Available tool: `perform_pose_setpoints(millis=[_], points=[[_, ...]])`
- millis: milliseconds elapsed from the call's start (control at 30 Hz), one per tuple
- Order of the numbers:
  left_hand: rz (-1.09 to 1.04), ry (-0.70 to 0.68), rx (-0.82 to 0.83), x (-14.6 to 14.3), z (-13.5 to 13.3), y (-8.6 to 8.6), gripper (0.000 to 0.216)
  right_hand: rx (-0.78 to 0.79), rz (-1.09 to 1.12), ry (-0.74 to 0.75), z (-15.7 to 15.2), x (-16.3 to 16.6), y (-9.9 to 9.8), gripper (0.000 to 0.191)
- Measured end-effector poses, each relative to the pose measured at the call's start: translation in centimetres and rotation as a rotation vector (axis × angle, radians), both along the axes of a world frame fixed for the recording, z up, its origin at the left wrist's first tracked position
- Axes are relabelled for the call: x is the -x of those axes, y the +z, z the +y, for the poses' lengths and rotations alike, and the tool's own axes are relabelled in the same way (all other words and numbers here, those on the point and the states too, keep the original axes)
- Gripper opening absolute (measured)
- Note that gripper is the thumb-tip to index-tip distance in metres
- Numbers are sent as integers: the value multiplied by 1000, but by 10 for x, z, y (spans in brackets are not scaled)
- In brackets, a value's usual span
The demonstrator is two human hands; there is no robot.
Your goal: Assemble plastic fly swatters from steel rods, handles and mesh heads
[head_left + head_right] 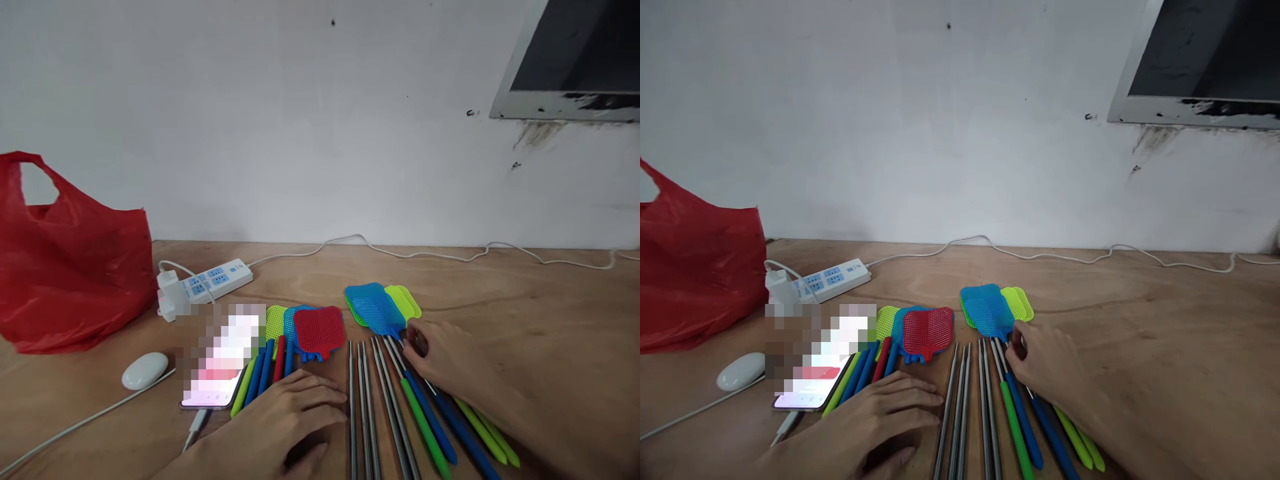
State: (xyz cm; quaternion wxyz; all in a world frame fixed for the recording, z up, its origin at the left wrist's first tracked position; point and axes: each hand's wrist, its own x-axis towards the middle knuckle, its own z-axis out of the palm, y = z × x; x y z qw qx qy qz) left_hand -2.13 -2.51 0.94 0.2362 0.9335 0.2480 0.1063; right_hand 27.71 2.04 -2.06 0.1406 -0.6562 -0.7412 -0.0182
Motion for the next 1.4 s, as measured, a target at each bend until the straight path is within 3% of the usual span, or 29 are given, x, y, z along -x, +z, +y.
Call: perform_pose_setpoints(millis=[233,433,600,800,933,1067,1233,1400], points=[[-12,2,-6,1,-2,-2,46,85,10,18,-1,3,-1,19],[-9,7,13,0,-2,-1,47,57,114,23,1,4,-2,20],[-8,10,20,-1,-2,-1,47,13,452,86,3,3,-3,20],[-11,13,14,0,-2,-3,47,259,1022,81,1,8,3,32],[-2,18,1,-1,-2,-2,47,289,1259,60,-3,16,13,44],[32,29,-5,0,-2,-1,48,430,1504,-26,-8,24,16,46],[39,33,-6,0,-3,-2,52,505,1748,-12,-12,29,9,40],[6,37,-3,0,-4,-2,49,462,1834,3,-11,28,3,33]])
